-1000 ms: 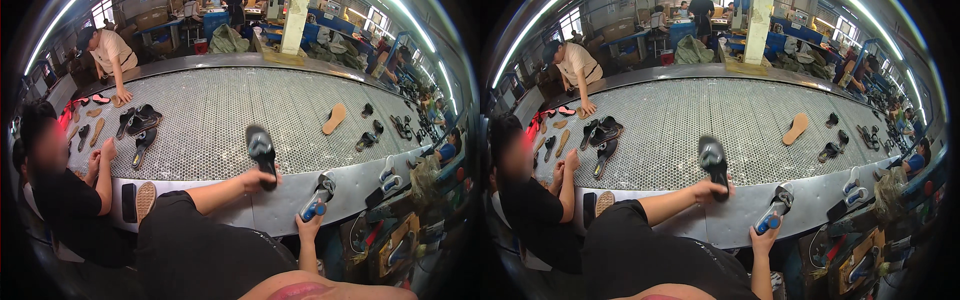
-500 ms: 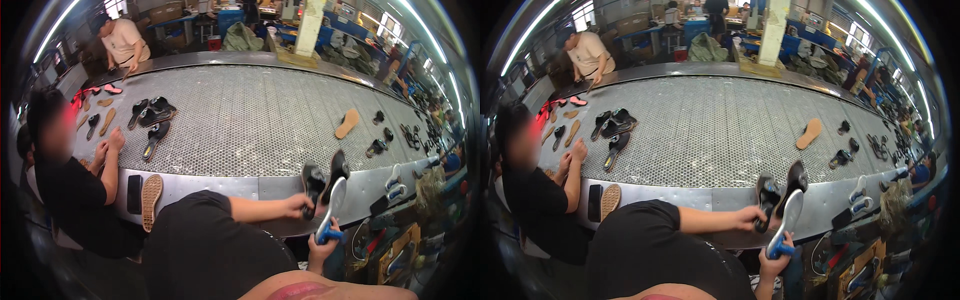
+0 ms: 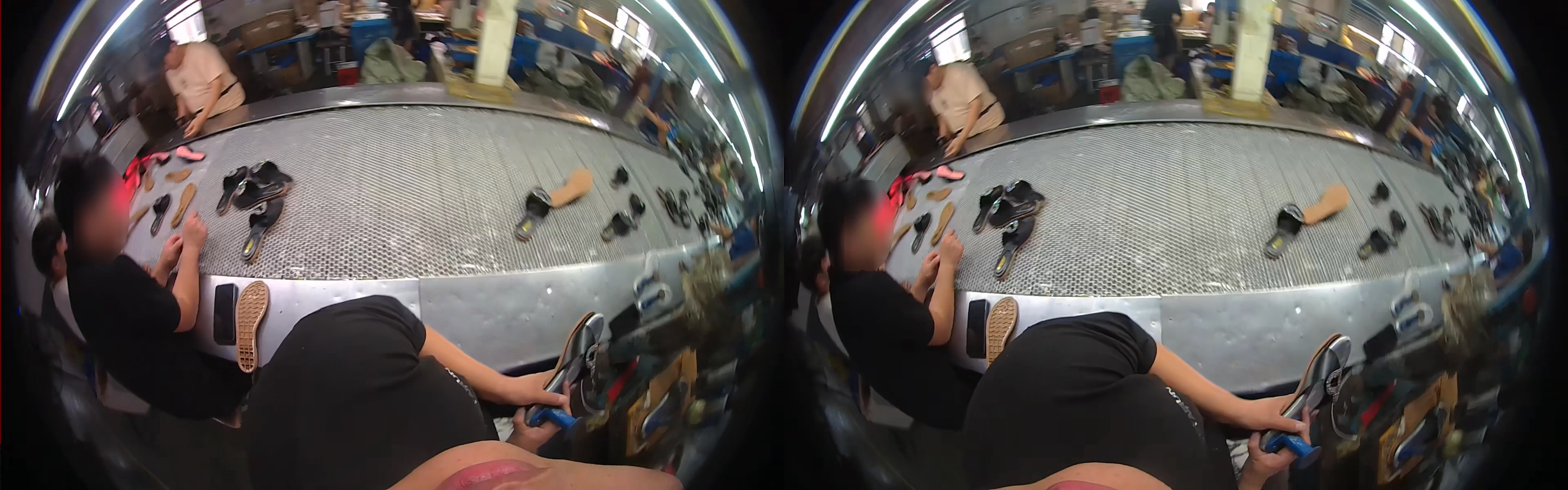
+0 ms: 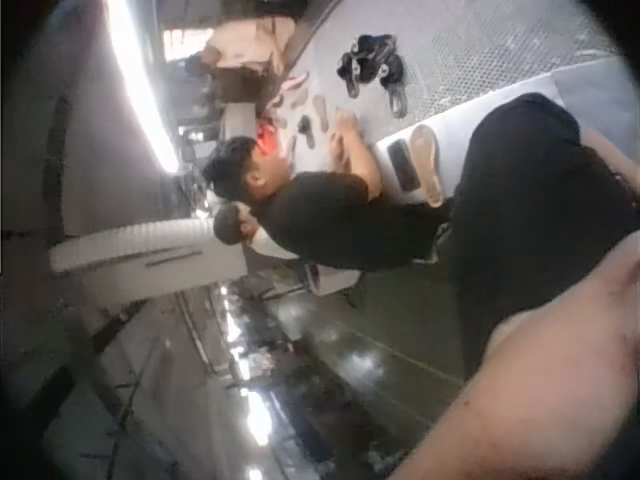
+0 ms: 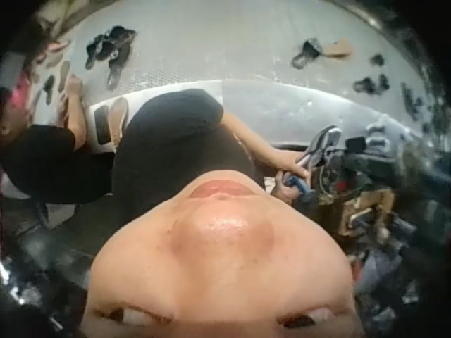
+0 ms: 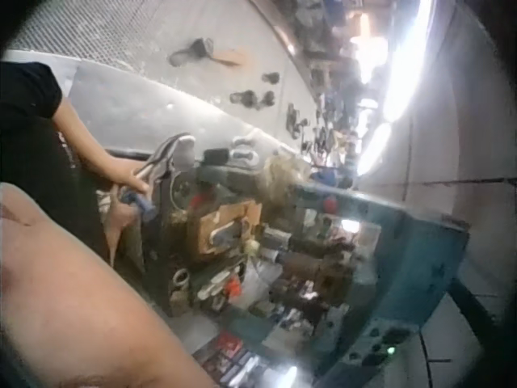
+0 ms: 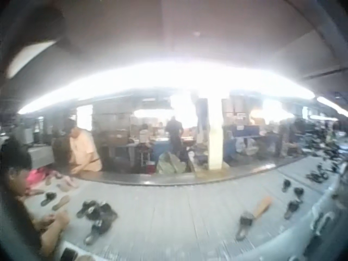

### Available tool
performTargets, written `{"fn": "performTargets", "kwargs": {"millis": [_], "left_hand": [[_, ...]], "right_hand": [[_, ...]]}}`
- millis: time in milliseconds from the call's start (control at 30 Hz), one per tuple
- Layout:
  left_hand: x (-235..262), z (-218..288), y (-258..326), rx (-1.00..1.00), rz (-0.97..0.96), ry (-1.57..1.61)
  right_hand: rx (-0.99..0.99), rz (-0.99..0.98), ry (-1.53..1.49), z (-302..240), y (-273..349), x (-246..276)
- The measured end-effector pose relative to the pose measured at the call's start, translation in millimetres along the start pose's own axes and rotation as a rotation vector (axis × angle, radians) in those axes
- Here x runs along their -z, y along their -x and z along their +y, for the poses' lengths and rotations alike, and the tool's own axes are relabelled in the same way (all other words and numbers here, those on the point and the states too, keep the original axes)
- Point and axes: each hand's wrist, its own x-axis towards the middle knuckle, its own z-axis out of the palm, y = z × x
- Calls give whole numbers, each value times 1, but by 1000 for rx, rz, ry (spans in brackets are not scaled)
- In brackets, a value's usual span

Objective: The person takes sandals from a conveyor belt, mounts them onto shoe lasts, and presses them using a mechanical press.

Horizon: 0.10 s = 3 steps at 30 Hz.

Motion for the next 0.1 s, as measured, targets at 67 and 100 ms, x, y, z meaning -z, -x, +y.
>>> {"fn": "performTargets", "kwargs": {"millis": [67, 100], "left_hand": [[8, -18, -13, 232, -368, -10], [22, -10, -31, 467, -560, -3]], "right_hand": [[-43, 12, 123, -15, 4, 22], [22, 7, 32, 5, 11, 34]]}}
